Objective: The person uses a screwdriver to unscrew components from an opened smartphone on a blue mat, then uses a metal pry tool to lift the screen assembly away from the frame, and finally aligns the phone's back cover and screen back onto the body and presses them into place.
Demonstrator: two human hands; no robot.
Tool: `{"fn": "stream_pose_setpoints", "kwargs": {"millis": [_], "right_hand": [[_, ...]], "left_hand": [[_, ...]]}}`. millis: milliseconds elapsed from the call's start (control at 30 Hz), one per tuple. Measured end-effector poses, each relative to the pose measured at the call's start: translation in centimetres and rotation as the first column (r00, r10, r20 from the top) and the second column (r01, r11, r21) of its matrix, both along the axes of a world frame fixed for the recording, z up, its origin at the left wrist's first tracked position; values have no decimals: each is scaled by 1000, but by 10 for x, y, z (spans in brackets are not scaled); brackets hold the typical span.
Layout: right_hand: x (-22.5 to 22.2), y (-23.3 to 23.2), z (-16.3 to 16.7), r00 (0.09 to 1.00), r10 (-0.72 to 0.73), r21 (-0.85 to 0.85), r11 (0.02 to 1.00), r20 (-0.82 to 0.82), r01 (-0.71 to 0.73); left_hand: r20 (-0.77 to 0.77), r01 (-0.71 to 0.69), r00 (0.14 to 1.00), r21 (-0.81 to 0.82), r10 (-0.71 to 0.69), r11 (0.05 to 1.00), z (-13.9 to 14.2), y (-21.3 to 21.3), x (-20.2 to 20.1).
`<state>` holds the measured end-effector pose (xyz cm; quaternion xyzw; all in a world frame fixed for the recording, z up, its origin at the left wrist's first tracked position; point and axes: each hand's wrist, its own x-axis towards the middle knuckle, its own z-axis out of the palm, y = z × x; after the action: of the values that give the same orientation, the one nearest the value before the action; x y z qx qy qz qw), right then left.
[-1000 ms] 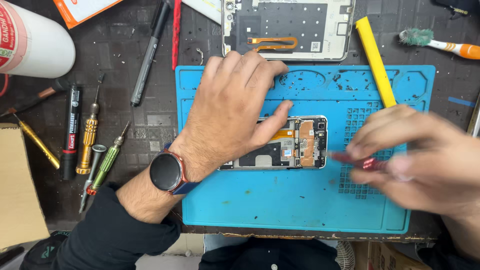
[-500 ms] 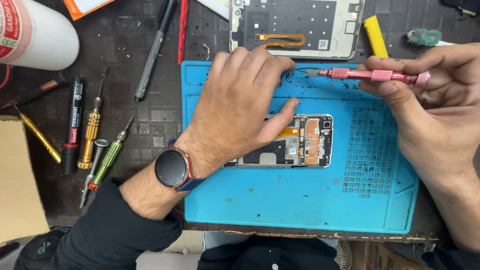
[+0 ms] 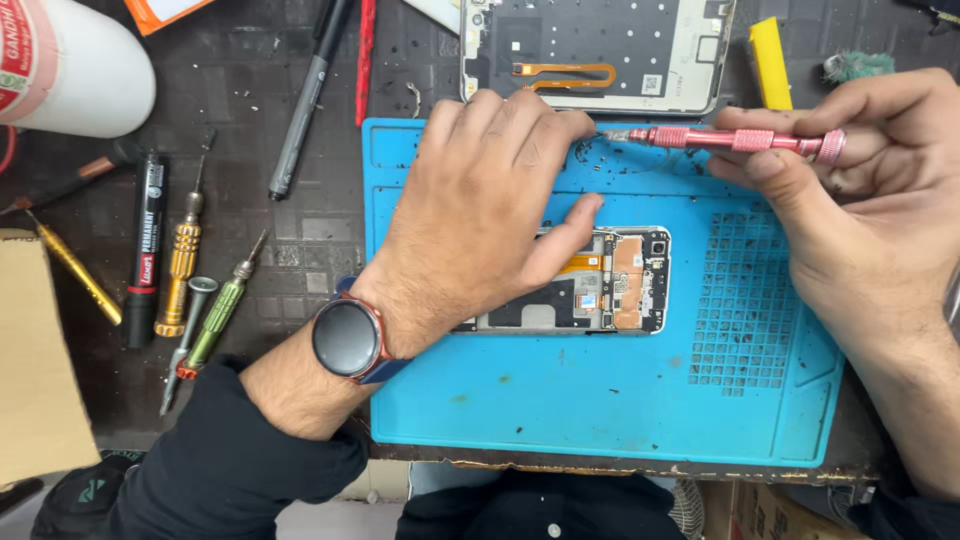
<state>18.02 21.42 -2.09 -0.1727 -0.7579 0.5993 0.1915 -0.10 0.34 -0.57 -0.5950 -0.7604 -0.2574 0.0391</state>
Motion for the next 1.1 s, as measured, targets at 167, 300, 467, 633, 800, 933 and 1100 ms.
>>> {"fn": "stream_pose_setpoints", "kwargs": {"millis": [167,300,467,633,800,933,1100], "right_hand": [[-3,-1,3,1000,7,-7,1000,7,-6],[-3,-3,7,999,-10,27,1000,46,9],[-3,-4,11,997,-28,7,1000,66,27],[3,0,7,999,11,-9,1000,32,-11],[9,3,-5,998,30,-132,991,-54,-37],[10,7,-6,995,44,-180,982,-86,-59],[12,1,-1,995,86,-106,990,-50,-91]], "left_hand": [[-18,-3,1000,-6,3,1000,-2,-1,-1],[-14,-3,1000,-12,3,1000,-3,-1,-1],[-28,-5,1000,-6,5,1000,-2,-1,-1],[1,9,1000,-17,-9,1000,-2,-3,-2],[-8,8,1000,3,-8,1000,-1,-1,-1],[-16,55,998,33,-54,998,6,0,0],[8,174,984,134,-177,976,14,0,6]]}}
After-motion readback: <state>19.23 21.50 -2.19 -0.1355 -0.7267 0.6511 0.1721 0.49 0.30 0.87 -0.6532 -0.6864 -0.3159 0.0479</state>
